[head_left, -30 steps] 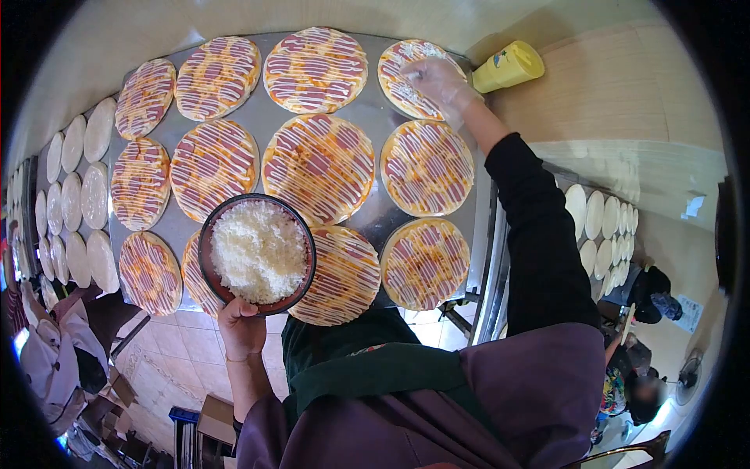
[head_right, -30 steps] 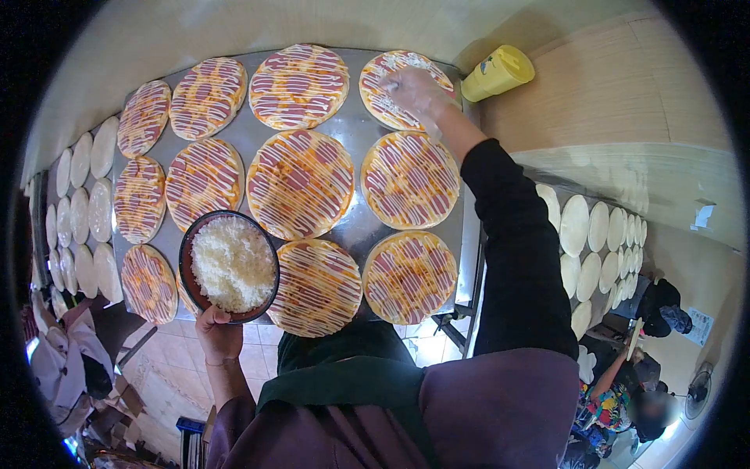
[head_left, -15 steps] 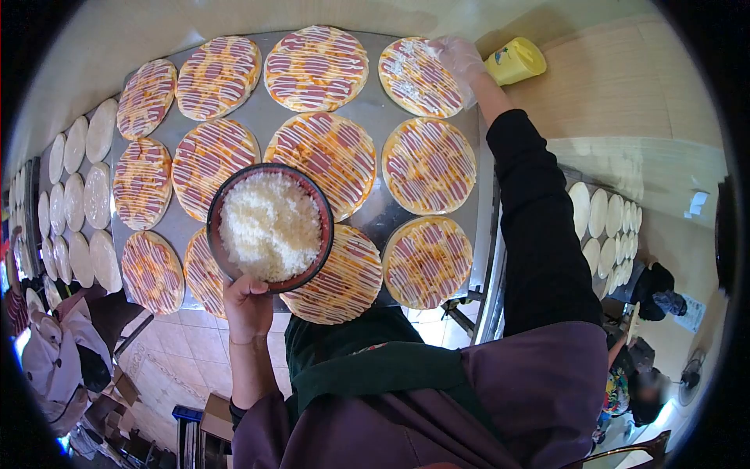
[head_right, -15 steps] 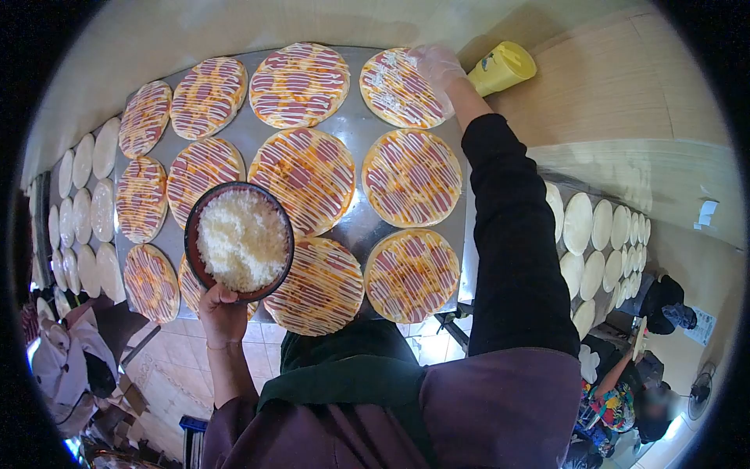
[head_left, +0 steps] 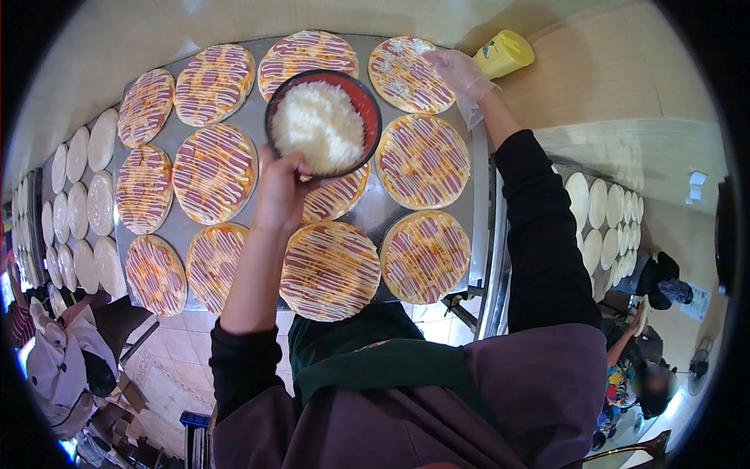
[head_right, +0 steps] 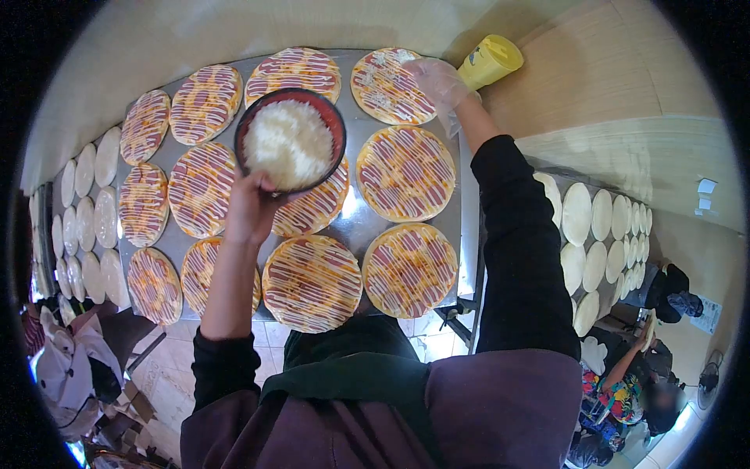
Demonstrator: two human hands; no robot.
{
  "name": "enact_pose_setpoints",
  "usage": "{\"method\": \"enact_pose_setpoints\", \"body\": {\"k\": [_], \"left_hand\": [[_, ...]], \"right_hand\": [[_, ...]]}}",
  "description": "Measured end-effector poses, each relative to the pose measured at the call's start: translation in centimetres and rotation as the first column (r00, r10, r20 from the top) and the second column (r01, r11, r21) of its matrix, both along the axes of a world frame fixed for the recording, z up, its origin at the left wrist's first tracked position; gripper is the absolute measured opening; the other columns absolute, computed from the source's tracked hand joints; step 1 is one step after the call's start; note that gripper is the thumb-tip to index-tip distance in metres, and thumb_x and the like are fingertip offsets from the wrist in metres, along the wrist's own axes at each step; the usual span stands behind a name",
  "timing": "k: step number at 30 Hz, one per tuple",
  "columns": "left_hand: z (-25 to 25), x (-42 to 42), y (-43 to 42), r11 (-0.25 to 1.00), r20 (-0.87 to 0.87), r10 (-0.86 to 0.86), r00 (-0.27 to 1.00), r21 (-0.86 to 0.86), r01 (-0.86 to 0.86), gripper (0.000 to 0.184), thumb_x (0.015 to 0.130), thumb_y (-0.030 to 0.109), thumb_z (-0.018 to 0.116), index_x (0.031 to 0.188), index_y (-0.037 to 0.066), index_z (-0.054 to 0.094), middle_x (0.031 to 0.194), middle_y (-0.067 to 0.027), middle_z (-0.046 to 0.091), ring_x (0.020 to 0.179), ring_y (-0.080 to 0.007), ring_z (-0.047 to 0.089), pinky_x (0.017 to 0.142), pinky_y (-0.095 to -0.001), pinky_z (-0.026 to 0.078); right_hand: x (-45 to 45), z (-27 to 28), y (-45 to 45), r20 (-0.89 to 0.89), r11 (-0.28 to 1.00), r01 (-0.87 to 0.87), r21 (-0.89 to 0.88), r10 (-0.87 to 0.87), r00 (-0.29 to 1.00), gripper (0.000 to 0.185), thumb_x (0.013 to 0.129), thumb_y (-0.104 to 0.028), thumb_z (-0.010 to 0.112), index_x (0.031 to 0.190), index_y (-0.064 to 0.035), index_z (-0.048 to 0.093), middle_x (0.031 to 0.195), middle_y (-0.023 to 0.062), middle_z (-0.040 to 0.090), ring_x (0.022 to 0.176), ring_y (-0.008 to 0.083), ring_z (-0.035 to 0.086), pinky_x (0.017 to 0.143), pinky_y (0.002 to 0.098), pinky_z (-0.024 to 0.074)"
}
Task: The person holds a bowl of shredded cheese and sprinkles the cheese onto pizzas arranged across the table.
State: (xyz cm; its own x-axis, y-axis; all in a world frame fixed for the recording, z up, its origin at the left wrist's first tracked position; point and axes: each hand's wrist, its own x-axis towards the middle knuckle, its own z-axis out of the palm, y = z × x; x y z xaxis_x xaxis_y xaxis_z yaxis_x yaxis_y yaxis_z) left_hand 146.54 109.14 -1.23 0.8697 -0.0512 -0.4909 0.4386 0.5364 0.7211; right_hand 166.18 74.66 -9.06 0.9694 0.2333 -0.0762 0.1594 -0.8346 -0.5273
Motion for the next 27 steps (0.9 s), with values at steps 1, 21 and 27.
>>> {"method": "enact_pose_setpoints", "body": {"k": [1,21,27], "left_hand": [[-0.7,1.0,-0.8,1.0,-0.031,-0.003,1.0,0.02,0.004,0.044,0.069,-0.003,0.046,0.108,0.004,0.027,0.105,-0.0164,0.046,0.092,-0.0298,0.055,0.075,-0.0512,0.056],[-5.4,8.2,-11.1,0.987,-0.005,-0.122,0.993,-0.106,0.121,0.041,0.073,-0.003,0.046,0.102,0.002,0.017,0.109,-0.0236,0.045,0.094,-0.0338,0.06,0.074,-0.0472,0.059],[-6.1,9.2,-12.2,0.991,-0.052,-0.055,0.997,-0.128,0.048,0.048,0.072,-0.002,0.046,0.111,-0.002,0.018,0.109,-0.0228,0.048,0.093,-0.0355,0.06,0.074,-0.0482,0.058]], "right_hand": [[0.0,0.1,0.1,0.063,0.998,-0.061,0.034,0.059,0.996,0.03,0.09,-0.024,0.052,0.115,-0.0108,0.062,0.104,0.0142,0.065,0.095,0.0267,0.062,0.084,0.0331,0.0469],[-9.0,6.7,8.1,0.082,0.971,-0.185,-0.15,0.199,0.977,0.043,0.072,-0.01,0.069,0.114,-0.0025,0.059,0.105,0.0182,0.062,0.101,0.0323,0.059,0.09,0.0355,0.0451],[-6.6,4.2,4.9,-0.063,0.944,-0.002,0.331,0.025,0.998,0.031,0.077,-0.007,0.067,0.106,0.0012,0.062,0.09,0.0088,0.066,0.081,0.0177,0.062,0.077,0.0295,0.0494]]}}
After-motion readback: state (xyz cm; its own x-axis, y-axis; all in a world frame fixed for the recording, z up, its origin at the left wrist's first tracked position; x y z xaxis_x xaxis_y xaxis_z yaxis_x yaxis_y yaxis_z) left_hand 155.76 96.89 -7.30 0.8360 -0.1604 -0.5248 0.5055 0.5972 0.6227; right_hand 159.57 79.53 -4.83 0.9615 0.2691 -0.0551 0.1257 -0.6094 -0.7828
